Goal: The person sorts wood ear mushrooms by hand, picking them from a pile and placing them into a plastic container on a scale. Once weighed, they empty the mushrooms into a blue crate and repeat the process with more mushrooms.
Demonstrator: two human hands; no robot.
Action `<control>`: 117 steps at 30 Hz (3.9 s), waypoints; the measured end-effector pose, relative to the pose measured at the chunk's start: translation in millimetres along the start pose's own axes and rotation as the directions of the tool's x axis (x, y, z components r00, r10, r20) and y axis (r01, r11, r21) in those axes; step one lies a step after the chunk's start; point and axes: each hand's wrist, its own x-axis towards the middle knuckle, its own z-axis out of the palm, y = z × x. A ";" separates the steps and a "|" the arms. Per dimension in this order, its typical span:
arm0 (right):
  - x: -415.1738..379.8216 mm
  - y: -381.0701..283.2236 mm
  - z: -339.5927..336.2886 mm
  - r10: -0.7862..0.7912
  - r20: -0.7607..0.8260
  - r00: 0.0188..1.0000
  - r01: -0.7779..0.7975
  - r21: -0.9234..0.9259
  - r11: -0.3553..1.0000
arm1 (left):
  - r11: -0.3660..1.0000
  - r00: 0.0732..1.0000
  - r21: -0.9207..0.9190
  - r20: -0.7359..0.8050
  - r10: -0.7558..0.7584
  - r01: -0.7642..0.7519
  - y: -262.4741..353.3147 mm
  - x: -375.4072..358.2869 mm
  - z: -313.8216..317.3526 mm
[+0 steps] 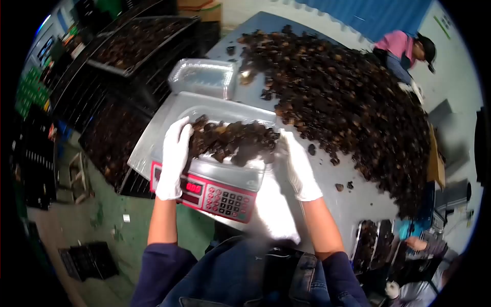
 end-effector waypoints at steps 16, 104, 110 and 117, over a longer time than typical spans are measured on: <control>-173.2 27.6 -156.2 -0.223 -0.520 0.825 0.382 0.221 0.898 | 0.927 0.801 -0.373 0.563 0.203 0.027 156.5 -80.3 129.1; -250.4 180.8 -324.3 -0.716 -0.619 0.324 -0.324 -0.783 0.531 | 0.323 -0.135 -0.591 0.599 0.789 -0.739 224.2 -260.5 499.5; -259.0 173.2 -321.9 -0.672 -0.643 0.368 -0.371 -0.764 0.528 | 0.300 -0.136 -0.602 0.571 0.810 -0.741 225.7 -266.1 502.5; -398.2 186.3 -270.0 -0.485 -0.835 -0.259 -0.570 -0.273 0.775 | 0.387 -0.101 -0.620 0.605 0.790 -0.682 229.7 -270.1 495.2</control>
